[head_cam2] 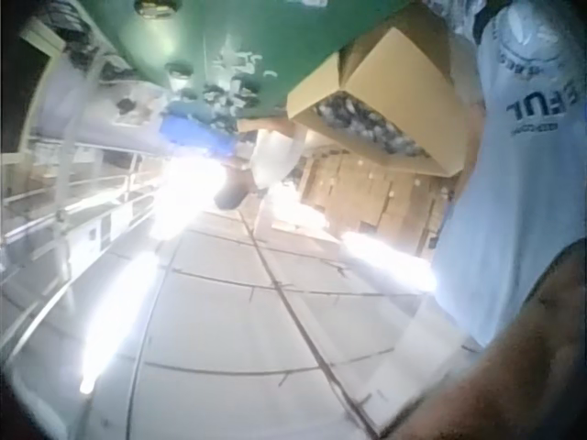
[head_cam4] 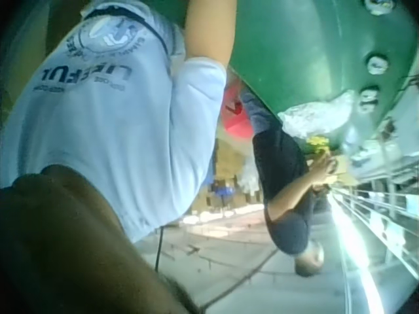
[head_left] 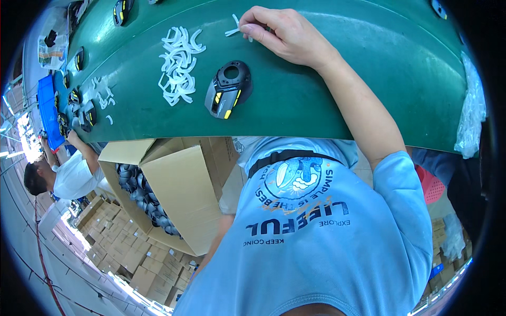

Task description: The person assembles computer mice by retrieving cover parts from a box, attaching plastic strips and top covers onto mouse bodies by hand, and placing the assembled mice onto the conveyor table.

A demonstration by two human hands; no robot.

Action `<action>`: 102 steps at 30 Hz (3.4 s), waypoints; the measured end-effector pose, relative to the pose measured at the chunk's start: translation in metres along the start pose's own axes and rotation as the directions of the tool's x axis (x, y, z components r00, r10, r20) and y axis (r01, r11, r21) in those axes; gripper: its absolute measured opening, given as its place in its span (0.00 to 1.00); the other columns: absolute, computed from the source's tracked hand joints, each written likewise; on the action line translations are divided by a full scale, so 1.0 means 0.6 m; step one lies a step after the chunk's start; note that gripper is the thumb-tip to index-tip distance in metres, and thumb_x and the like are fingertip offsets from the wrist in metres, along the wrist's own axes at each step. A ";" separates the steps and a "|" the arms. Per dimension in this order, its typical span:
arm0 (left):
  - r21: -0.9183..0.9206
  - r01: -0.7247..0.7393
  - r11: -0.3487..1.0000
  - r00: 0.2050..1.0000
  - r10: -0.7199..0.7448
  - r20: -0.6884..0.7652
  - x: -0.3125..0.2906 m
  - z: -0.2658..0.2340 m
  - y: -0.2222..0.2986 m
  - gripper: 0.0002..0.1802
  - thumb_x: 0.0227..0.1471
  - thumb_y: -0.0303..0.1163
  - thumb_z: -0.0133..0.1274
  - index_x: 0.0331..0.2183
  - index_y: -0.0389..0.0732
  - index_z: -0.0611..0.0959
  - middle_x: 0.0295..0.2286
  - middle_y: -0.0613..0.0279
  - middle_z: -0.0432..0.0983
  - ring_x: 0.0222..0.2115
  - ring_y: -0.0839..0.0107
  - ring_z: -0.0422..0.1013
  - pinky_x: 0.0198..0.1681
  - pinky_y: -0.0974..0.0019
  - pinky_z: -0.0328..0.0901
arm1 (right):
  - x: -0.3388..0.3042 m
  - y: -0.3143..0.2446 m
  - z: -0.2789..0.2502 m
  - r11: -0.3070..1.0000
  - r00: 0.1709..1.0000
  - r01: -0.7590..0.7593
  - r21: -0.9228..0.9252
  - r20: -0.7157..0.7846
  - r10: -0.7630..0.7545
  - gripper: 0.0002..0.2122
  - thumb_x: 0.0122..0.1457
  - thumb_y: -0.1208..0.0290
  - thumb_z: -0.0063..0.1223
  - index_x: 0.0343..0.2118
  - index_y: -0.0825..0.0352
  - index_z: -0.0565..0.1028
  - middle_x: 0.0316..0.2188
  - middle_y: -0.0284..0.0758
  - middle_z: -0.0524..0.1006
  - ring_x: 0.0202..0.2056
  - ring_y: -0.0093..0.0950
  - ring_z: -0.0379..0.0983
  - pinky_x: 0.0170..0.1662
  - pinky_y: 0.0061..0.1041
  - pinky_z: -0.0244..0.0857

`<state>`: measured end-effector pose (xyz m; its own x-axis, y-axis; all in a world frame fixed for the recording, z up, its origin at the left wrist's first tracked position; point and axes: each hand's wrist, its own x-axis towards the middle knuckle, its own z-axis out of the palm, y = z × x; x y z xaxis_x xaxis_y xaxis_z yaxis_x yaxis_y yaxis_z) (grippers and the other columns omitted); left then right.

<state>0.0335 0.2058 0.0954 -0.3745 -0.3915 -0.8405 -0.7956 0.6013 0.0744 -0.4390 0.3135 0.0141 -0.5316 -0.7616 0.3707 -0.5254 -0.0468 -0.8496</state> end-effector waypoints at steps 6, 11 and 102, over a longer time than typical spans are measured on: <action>-0.193 -0.450 0.872 0.821 0.318 -0.474 0.049 -0.117 0.126 0.14 0.53 0.39 0.63 0.32 0.38 0.82 0.26 0.57 0.78 0.25 0.63 0.73 0.29 0.61 0.66 | -0.007 -0.015 -0.021 0.998 0.998 0.062 -0.012 -0.025 -0.062 0.09 0.68 0.68 0.50 0.44 0.67 0.75 0.31 0.34 0.81 0.27 0.24 0.73 0.30 0.23 0.67; 0.367 -0.549 0.750 0.270 0.576 -0.772 0.181 -0.221 0.302 0.42 0.41 0.50 0.72 0.49 0.30 0.76 0.48 0.43 0.69 0.50 0.46 0.64 0.52 0.49 0.61 | -0.026 -0.078 -0.029 0.949 0.982 -0.189 0.252 0.028 0.188 0.10 0.69 0.66 0.50 0.42 0.69 0.75 0.32 0.34 0.83 0.30 0.24 0.75 0.36 0.24 0.69; -0.517 -0.817 -0.255 0.321 0.544 -0.775 0.243 -0.175 0.367 0.22 0.63 0.39 0.57 0.49 0.33 0.71 0.39 0.63 0.73 0.40 0.78 0.68 0.47 0.72 0.64 | -0.130 -0.135 0.047 0.563 0.913 -0.306 0.768 0.068 0.403 0.19 0.65 0.68 0.58 0.56 0.67 0.68 0.45 0.31 0.74 0.46 0.19 0.70 0.49 0.22 0.68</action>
<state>-0.2460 0.2079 0.0457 -0.9221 -0.3388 0.1869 0.2627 -0.1937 0.9452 -0.3360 0.3583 0.0435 -0.6515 -0.7580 -0.0293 0.3766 -0.2896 -0.8799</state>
